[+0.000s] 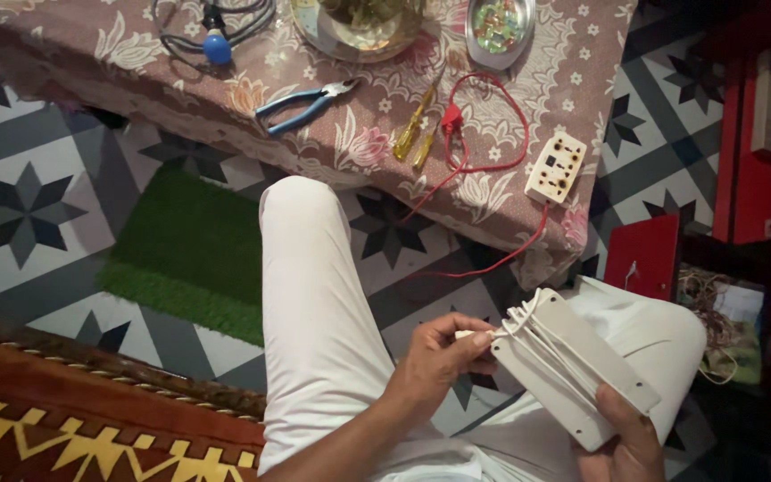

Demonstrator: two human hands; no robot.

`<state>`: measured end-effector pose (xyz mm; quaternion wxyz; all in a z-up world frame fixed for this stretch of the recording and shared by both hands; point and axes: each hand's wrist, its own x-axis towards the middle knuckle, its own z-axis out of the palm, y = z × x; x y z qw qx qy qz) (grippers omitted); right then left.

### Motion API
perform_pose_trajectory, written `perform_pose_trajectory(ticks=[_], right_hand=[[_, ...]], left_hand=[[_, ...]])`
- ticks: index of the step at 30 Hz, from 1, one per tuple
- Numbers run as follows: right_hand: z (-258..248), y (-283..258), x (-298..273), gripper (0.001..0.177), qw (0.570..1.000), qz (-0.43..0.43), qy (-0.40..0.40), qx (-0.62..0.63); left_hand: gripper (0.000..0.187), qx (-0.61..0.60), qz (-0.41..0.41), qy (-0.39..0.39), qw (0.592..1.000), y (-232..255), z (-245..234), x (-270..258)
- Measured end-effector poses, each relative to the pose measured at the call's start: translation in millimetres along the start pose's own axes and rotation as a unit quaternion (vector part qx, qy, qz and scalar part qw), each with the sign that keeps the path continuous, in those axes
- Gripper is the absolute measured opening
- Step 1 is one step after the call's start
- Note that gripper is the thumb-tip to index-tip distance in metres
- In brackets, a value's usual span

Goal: The person unscrews an electrical extension box with a screwdriver, manipulates the wires using pliers and tape, and then replaces the housing.

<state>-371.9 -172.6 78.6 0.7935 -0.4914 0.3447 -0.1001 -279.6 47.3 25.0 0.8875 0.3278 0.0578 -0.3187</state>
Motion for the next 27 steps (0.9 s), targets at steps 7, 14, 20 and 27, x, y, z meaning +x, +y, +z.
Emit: perform_pose_trajectory(ticks=[7, 14, 20, 27], right_hand=[[-2, -6, 12, 0.078, 0.998, -0.003, 0.019, -0.053], [21, -7, 11, 0.063, 0.998, 0.004, -0.012, -0.066], [47, -17, 4, 0.072, 0.926, 0.108, -0.3, 0.202], [70, -41, 80, 0.066, 0.985, 0.116, -0.129, -0.002]], left_hand=[[0.043, 0.137, -0.028, -0.044, 0.989, 20, 4, -13], [0.033, 0.179, 0.044, 0.012, 0.983, 19, 24, -22], [0.044, 0.576, 0.467, -0.037, 0.67, 36, 36, -17], [0.052, 0.616, 0.46, -0.097, 0.632, 59, 43, 43]])
